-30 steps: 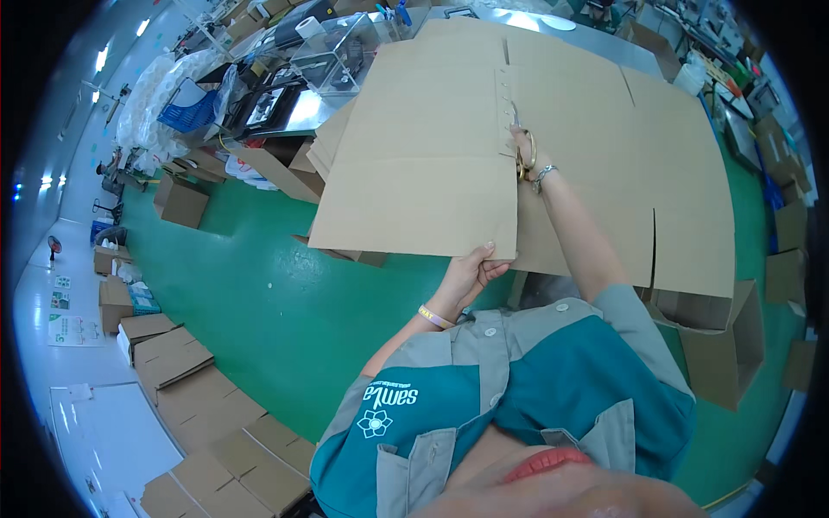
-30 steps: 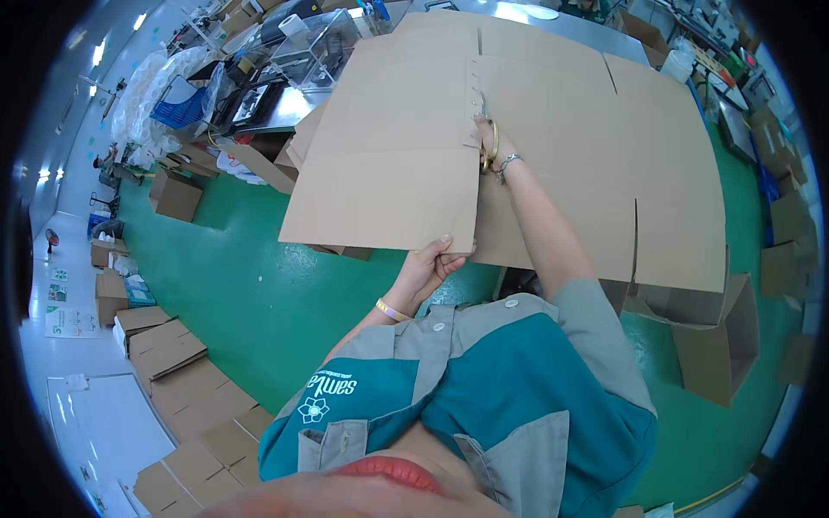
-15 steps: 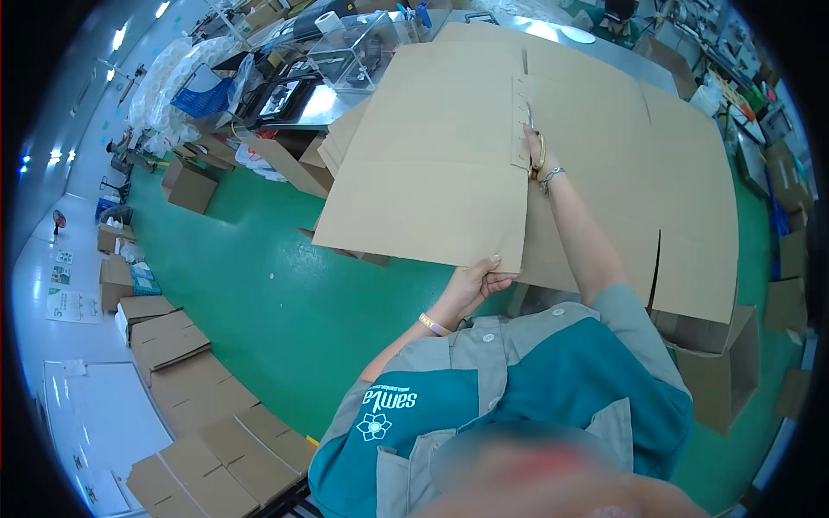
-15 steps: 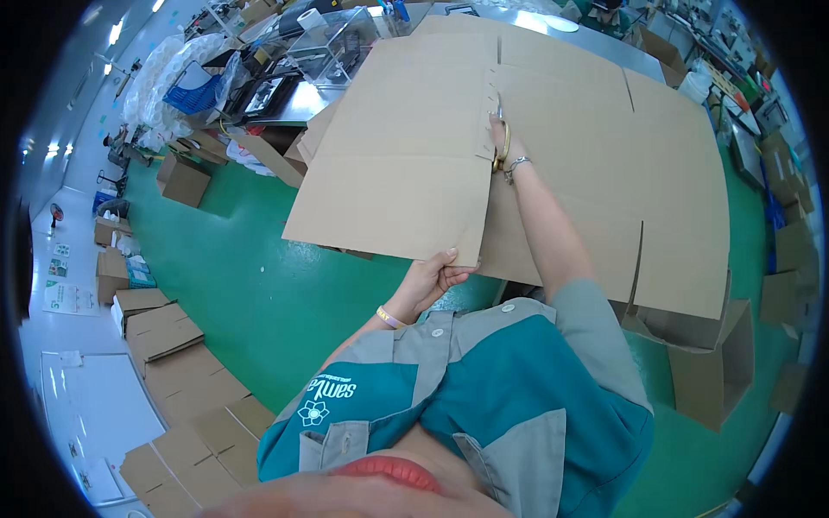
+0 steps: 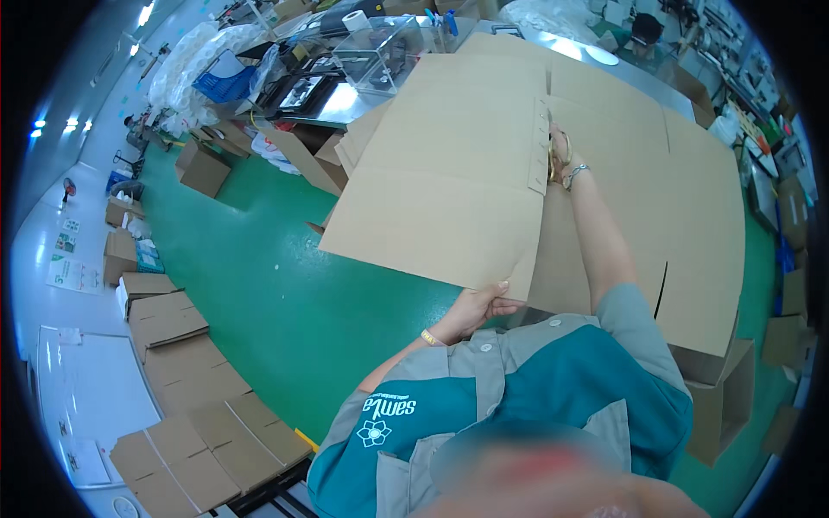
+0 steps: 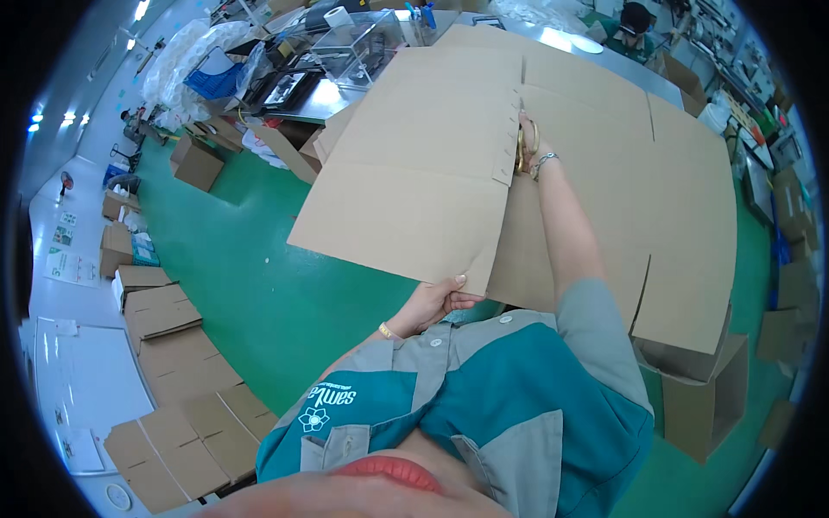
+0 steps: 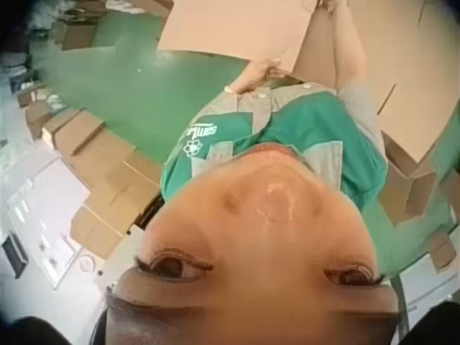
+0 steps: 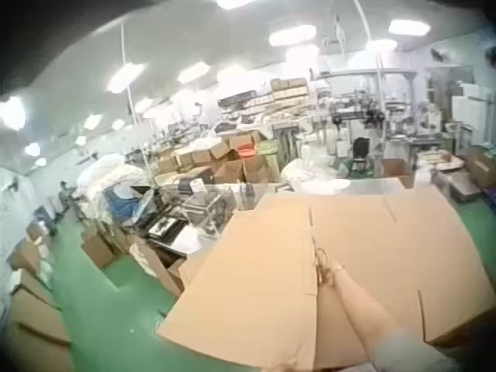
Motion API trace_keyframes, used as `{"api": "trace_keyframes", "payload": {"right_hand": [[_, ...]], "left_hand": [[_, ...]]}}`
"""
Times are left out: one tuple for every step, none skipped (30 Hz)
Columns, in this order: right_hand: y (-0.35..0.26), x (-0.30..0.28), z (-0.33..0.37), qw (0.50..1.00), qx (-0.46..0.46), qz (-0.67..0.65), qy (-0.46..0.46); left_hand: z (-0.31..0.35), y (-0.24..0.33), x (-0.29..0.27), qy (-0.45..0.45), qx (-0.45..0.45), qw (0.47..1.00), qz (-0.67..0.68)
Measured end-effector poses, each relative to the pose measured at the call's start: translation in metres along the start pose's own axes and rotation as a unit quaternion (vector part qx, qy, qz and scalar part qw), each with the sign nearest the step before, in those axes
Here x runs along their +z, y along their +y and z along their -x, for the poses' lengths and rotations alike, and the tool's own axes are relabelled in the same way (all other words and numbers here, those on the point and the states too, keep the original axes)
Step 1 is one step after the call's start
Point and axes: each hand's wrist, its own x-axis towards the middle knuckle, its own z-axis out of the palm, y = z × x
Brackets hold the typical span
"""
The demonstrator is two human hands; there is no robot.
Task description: The person cuts cardboard sheets along their edges using scissors and places the trimmed sheets onto a stack.
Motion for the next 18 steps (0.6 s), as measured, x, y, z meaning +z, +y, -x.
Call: {"api": "trace_keyframes", "payload": {"right_hand": [[0.002,-0.012,-0.011,1.000,-0.007,-0.007,0.009],[0.003,-0.027,-0.019,0.995,-0.035,0.086,0.035],[0.004,-0.031,-0.022,0.980,-0.059,0.179,0.057],[0.014,-0.024,-0.029,0.978,-0.131,0.132,0.096],[0.013,-0.028,-0.033,0.978,-0.131,0.133,0.094],[0.009,-0.033,-0.034,0.981,-0.094,0.154,0.065],[0.007,-0.037,-0.036,0.982,-0.058,0.175,0.036],[0.012,-0.029,-0.044,0.991,-0.122,0.043,0.035],[0.003,-0.005,-0.029,1.000,-0.017,0.019,0.009],[-0.003,-0.010,-0.030,1.000,0.007,0.012,-0.002],[-0.009,-0.016,-0.031,0.999,0.030,0.004,-0.012],[-0.009,-0.022,-0.035,1.000,0.029,0.002,-0.010],[-0.007,-0.028,-0.039,0.999,-0.033,0.032,0.003],[-0.004,-0.033,-0.044,0.993,-0.096,0.062,0.018],[-0.004,-0.034,-0.046,0.991,-0.101,0.078,0.033],[-0.004,-0.036,-0.049,0.991,-0.107,0.076,0.038],[-0.003,-0.038,-0.051,0.990,-0.112,0.073,0.044],[-0.004,-0.027,-0.048,0.990,-0.110,0.073,0.041]], "left_hand": [[-0.001,0.000,0.001,-0.003,-0.003,1.000,0.001],[-0.002,0.000,0.003,-0.005,-0.005,1.000,-0.001],[-0.001,0.001,0.004,-0.003,-0.005,1.000,-0.001],[-0.001,0.001,0.003,-0.004,-0.010,1.000,-0.005],[-0.001,0.003,0.003,-0.002,-0.008,1.000,-0.003],[-0.001,0.004,0.005,-0.003,-0.001,1.000,-0.009],[-0.001,0.005,0.006,-0.004,0.005,1.000,-0.015],[-0.002,0.003,0.005,0.001,-0.021,1.000,-0.005],[0.002,0.002,0.002,0.006,0.008,1.000,-0.012],[0.003,0.002,0.002,0.005,0.003,1.000,-0.009],[0.002,0.001,0.003,0.004,-0.002,1.000,-0.006],[0.002,0.001,0.004,0.003,-0.004,1.000,-0.007],[0.002,0.002,0.006,0.002,0.001,1.000,-0.008],[0.001,0.002,0.007,0.000,0.007,1.000,-0.010],[0.000,0.001,0.009,0.007,0.005,1.000,-0.001],[0.000,0.002,0.010,0.009,-0.001,1.000,0.008],[0.000,0.003,0.011,0.011,-0.008,1.000,0.017],[0.001,0.003,0.009,0.015,-0.006,1.000,0.018]]}}
